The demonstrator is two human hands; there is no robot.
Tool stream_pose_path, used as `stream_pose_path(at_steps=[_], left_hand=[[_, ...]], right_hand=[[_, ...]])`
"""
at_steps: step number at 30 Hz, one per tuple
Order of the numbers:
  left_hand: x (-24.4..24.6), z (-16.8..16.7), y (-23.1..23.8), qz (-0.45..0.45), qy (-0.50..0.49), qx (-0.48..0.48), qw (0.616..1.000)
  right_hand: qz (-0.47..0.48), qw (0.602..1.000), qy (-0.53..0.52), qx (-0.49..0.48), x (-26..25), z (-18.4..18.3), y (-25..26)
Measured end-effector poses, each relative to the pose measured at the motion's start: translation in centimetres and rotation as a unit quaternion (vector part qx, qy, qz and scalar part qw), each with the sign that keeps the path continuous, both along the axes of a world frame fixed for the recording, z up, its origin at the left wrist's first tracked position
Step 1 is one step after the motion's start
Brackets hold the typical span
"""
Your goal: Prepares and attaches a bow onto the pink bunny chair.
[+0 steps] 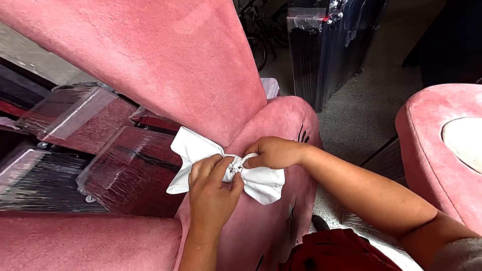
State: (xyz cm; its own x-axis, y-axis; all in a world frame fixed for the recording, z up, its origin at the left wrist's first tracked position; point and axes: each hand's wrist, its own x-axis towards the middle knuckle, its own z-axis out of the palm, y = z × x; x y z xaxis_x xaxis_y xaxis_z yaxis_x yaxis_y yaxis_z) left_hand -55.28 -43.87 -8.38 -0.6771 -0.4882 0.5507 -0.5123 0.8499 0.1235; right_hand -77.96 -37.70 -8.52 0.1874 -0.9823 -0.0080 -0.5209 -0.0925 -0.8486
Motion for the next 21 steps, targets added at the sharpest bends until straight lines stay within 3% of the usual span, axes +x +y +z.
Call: stream_pose_path(at_steps=[4, 9, 13, 18, 21], left_hand=[[-0.1, -0.1, 0.1, 0.007, -0.004, -0.002, 1.0], [0.2, -0.2, -0.1, -0.006, -0.008, -0.002, 1.0], [0.2, -0.6, -0.1, -0.011, -0.009, -0.023, 1.0], [-0.2, -0.4, 0.5, 0.009, 0.019, -0.016, 1.0], [-1.0, -0.8, 1.0, 0.047, 0.032, -0.039, 0.998]], right_hand=[[-0.07, 0.996, 0.06, 0.0, 1.6, 0.1, -0.2], [-0.168, 0.975, 0.124, -0.077, 3.8, -1.8, -0.1], [-0.184, 0.96, 0.192, -0.086, 3.9, -1.7, 0.2], [-0.071, 0.993, 0.068, -0.061, 0.9, -0.2, 1.4], [-0.065, 0.997, -0.003, -0.04, 0.1, -0.1, 1.5]])
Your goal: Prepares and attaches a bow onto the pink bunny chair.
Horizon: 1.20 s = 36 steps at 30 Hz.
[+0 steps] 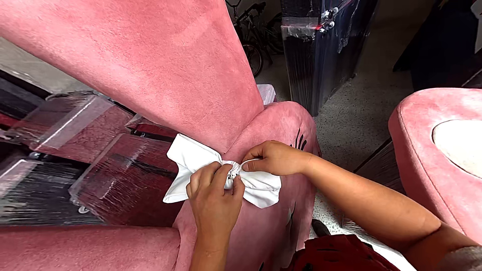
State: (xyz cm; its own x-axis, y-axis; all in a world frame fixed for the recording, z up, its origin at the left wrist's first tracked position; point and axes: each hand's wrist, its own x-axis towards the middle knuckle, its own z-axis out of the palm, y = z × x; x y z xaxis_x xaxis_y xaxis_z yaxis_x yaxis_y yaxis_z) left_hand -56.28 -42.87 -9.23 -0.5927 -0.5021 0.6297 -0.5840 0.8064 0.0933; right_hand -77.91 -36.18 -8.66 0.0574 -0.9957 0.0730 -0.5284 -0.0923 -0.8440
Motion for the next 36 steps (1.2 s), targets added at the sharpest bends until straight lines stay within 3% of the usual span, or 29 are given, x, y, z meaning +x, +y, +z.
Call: stream_pose_path(at_steps=[3, 6, 8, 11, 13, 15, 17, 19, 21, 25, 29, 32, 36], left_hand=[[-0.8, -0.7, 0.1, 0.028, -0.02, -0.052, 0.998], [0.7, -0.1, -0.4, -0.027, -0.049, -0.048, 0.997], [3.0, 1.0, -0.5, -0.082, -0.098, -0.028, 0.991], [4.3, 0.8, 0.6, -0.071, -0.158, -0.051, 0.984], [4.0, 0.0, 0.9, -0.046, -0.092, -0.06, 0.993], [4.2, -0.1, 0.9, -0.059, 0.094, 0.0, 0.994], [5.0, 1.0, 2.2, -0.096, 0.312, 0.141, 0.935], [6.5, 3.7, 4.9, -0.162, 0.419, 0.252, 0.857], [8.5, 5.7, 6.7, -0.217, 0.429, 0.321, 0.816], [10.8, 7.0, 8.2, -0.248, 0.464, 0.374, 0.764], [11.6, 5.9, 8.2, -0.262, 0.465, 0.436, 0.725], [11.2, 4.8, 9.0, -0.259, 0.48, 0.466, 0.697], [10.6, 4.1, 10.6, -0.198, 0.52, 0.467, 0.687]], right_hand=[[-0.043, 0.998, 0.044, 0.0, 1.3, -0.1, -0.9], [-0.071, 0.994, 0.084, 0.013, 2.2, 0.8, -1.2], [-0.06, 0.997, 0.031, 0.039, 1.6, 1.8, -1.0], [0.002, 0.991, -0.092, 0.094, 1.2, 3.9, -0.8], [0.055, 0.971, -0.197, 0.124, 2.3, 5.5, -0.4], [0.117, 0.943, -0.287, 0.118, 3.0, 7.7, 0.7], [0.08, 0.957, -0.279, 0.007, 3.4, 9.3, 2.2], [-0.012, 0.971, -0.171, -0.164, 4.7, 9.2, 2.9], [-0.015, 0.96, -0.083, -0.267, 6.9, 8.2, 3.0], [-0.052, 0.939, -0.057, -0.335, 11.4, 6.2, 4.4], [-0.08, 0.946, -0.071, -0.306, 13.0, 6.7, 5.0], [-0.055, 0.958, -0.215, -0.181, 14.4, 7.2, 4.5], [0.021, 0.858, -0.51, -0.06, 15.6, 5.4, 4.0]])
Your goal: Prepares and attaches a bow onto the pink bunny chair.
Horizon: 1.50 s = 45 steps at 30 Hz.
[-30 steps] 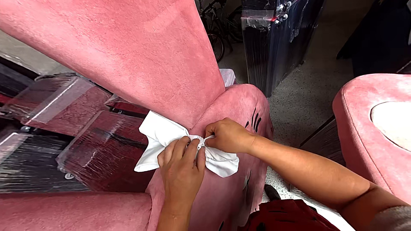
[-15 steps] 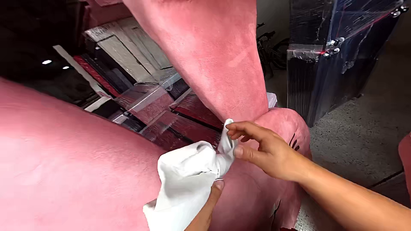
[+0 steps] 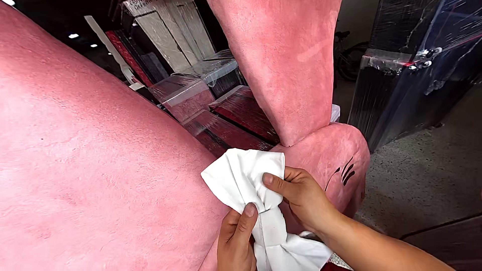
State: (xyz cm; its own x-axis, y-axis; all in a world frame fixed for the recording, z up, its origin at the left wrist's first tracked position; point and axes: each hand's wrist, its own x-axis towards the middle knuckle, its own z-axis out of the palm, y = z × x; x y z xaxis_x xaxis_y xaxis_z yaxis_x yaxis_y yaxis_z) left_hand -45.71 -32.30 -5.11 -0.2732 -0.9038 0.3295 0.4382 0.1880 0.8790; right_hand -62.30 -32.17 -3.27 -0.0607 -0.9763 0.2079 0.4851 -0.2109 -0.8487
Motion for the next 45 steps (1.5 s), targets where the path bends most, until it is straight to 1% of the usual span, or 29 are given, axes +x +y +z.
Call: stream_pose_path(at_steps=[2, 7, 9, 11, 12, 14, 16, 17, 18, 19, 21, 23, 24, 25, 26, 27, 28, 29, 31, 32, 33, 34, 36, 38, 40, 41, 42, 43, 45], left_hand=[[0.1, -0.5, 0.4, 0.017, -0.008, -0.005, 1.0], [0.7, -2.2, 1.4, 0.021, -0.099, -0.055, 0.993], [0.2, -2.3, 2.5, 0.067, -0.104, -0.069, 0.99], [-0.7, -1.6, 3.5, 0.138, -0.109, -0.093, 0.98], [-0.9, -1.2, 3.7, 0.166, -0.101, -0.1, 0.976], [-0.3, -0.6, 3.2, 0.184, -0.095, -0.092, 0.974], [1.4, -0.4, 2.0, 0.143, -0.089, -0.082, 0.982], [2.2, -0.5, 1.5, 0.11, -0.087, -0.083, 0.987], [3.0, -0.6, 1.2, 0.081, -0.089, -0.083, 0.989], [3.4, -0.8, 1.0, 0.061, -0.092, -0.082, 0.991], [3.9, -1.3, 0.9, 0.055, -0.095, -0.074, 0.991], [4.0, -1.6, 1.0, 0.057, -0.112, -0.052, 0.991], [3.9, -1.6, 1.1, 0.052, -0.12, -0.044, 0.99], [3.8, -1.6, 1.3, 0.047, -0.128, -0.043, 0.99], [3.7, -1.7, 1.4, 0.041, -0.133, -0.042, 0.989], [3.5, -1.7, 1.6, 0.037, -0.134, -0.036, 0.99], [3.3, -1.8, 1.8, 0.04, -0.125, -0.021, 0.991], [3.1, -2.0, 2.1, 0.043, -0.111, 0.0, 0.993], [2.8, -2.1, 2.5, 0.046, -0.079, 0.04, 0.995], [2.7, -2.2, 2.6, 0.048, -0.068, 0.052, 0.995], [2.6, -2.3, 2.7, 0.05, -0.06, 0.054, 0.995], [2.7, -2.4, 2.7, 0.052, -0.056, 0.048, 0.996], [3.2, -2.6, 2.7, 0.059, -0.06, 0.02, 0.996], [3.6, -2.7, 2.5, 0.071, -0.082, -0.006, 0.994], [3.7, -2.7, 2.3, 0.083, -0.116, -0.026, 0.989], [3.6, -2.8, 2.3, 0.093, -0.129, -0.036, 0.987], [3.4, -2.8, 2.3, 0.108, -0.132, -0.047, 0.984], [3.1, -2.9, 2.5, 0.128, -0.125, -0.058, 0.982], [2.5, -3.0, 2.7, 0.162, -0.088, -0.084, 0.979]], right_hand=[[0.027, 0.998, -0.055, 0.021, 0.1, -0.7, 0.0], [-0.012, 0.999, 0.024, 0.035, -0.3, 0.7, -0.1], [-0.049, 0.997, 0.049, 0.037, 0.1, 1.0, -0.3], [-0.068, 0.995, 0.071, 0.012, 0.7, 0.6, -0.1], [-0.062, 0.996, 0.064, -0.002, 0.9, 0.2, 0.1], [-0.035, 0.999, -0.006, -0.024, 0.8, -0.6, 0.5], [-0.012, 0.997, -0.068, -0.027, 0.2, -1.2, 0.7], [0.009, 0.997, -0.07, -0.025, -0.2, -1.5, 0.7], [0.037, 0.998, -0.043, -0.028, -0.9, -1.5, 0.6], [0.066, 0.997, 0.013, -0.042, -1.7, -1.4, 0.3], [0.101, 0.974, 0.169, -0.109, -3.3, 0.0, -0.4], [0.055, 0.931, 0.327, -0.154, -3.1, 1.8, -0.1], [0.009, 0.906, 0.389, -0.165, -2.4, 2.3, 0.1], [-0.041, 0.887, 0.424, -0.177, -1.6, 2.4, 0.2], [-0.076, 0.883, 0.421, -0.196, -0.8, 2.2, 0.1], [-0.089, 0.892, 0.385, -0.22, -0.3, 1.9, -0.2], [-0.066, 0.909, 0.329, -0.247, -0.1, 1.6, -0.7], [-0.017, 0.925, 0.267, -0.272, -0.2, 1.3, -1.2], [0.08, 0.936, 0.168, -0.299, -0.2, 0.6, -2.5], [0.1, 0.939, 0.144, -0.297, -0.2, 0.5, -3.0], [0.103, 0.939, 0.15, -0.291, -0.3, 0.5, -3.4], [0.093, 0.937, 0.186, -0.28, -0.6, 0.8, -3.7], [0.065, 0.919, 0.31, -0.233, -1.6, 2.0, -3.7], [0.053, 0.888, 0.419, -0.185, -2.3, 3.0, -3.1], [0.039, 0.846, 0.512, -0.142, -1.6, 3.6, -2.1], [0.024, 0.825, 0.546, -0.143, -0.8, 3.7, -1.7], [0.007, 0.812, 0.56, -0.163, 0.0, 3.5, -1.7], [-0.013, 0.813, 0.55, -0.194, 0.5, 3.2, -2.0], [-0.014, 0.837, 0.488, -0.246, 1.0, 2.7, -2.9]])
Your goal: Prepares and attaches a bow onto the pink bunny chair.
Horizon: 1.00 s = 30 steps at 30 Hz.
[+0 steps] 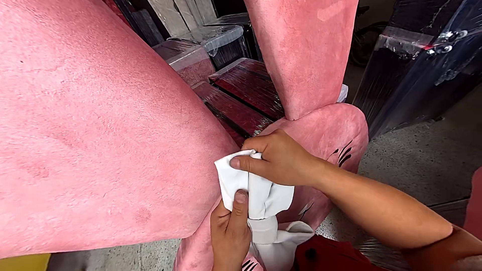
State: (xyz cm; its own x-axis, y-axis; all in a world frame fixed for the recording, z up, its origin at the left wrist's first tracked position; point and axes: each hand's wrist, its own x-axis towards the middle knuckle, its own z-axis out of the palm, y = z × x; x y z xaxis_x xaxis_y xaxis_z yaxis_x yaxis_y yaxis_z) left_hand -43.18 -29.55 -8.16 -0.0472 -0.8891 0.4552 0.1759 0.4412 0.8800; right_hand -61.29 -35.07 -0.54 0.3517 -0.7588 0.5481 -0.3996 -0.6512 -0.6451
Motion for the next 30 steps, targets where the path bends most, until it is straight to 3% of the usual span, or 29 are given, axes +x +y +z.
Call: stream_pose_path(at_steps=[3, 6, 12, 16, 18, 21, 24, 30], left_hand=[[-0.3, -0.4, 0.1, 0.015, 0.043, -0.027, 0.999], [-0.2, -0.4, 0.0, 0.008, 0.056, -0.018, 0.998], [0.6, -0.7, 0.3, -0.104, 0.008, 0.017, 0.994], [0.8, -0.3, 0.1, -0.092, 0.06, 0.035, 0.993], [1.2, 0.2, 0.0, -0.077, 0.075, 0.022, 0.994], [1.4, 0.6, 0.0, -0.071, 0.089, 0.017, 0.993], [1.1, 0.7, 0.2, -0.065, 0.08, 0.029, 0.994], [1.5, 0.2, -0.1, -0.083, -0.002, 0.034, 0.996]], right_hand=[[0.094, 0.993, -0.067, 0.02, -0.4, 0.0, -1.0], [0.09, 0.991, -0.089, 0.049, -0.4, 0.1, -1.6], [0.1, 0.993, -0.046, -0.046, 0.0, 1.3, -2.7], [-0.031, 0.992, -0.117, 0.037, -2.8, 1.1, -2.2], [-0.047, 0.975, -0.162, 0.142, -4.1, -0.7, -0.4], [0.1, 0.92, -0.251, 0.284, -3.2, -4.1, 2.3], [0.16, 0.861, -0.384, 0.294, -0.3, -4.4, 3.1], [-0.019, 0.925, -0.348, 0.155, 2.6, -4.3, 3.7]])
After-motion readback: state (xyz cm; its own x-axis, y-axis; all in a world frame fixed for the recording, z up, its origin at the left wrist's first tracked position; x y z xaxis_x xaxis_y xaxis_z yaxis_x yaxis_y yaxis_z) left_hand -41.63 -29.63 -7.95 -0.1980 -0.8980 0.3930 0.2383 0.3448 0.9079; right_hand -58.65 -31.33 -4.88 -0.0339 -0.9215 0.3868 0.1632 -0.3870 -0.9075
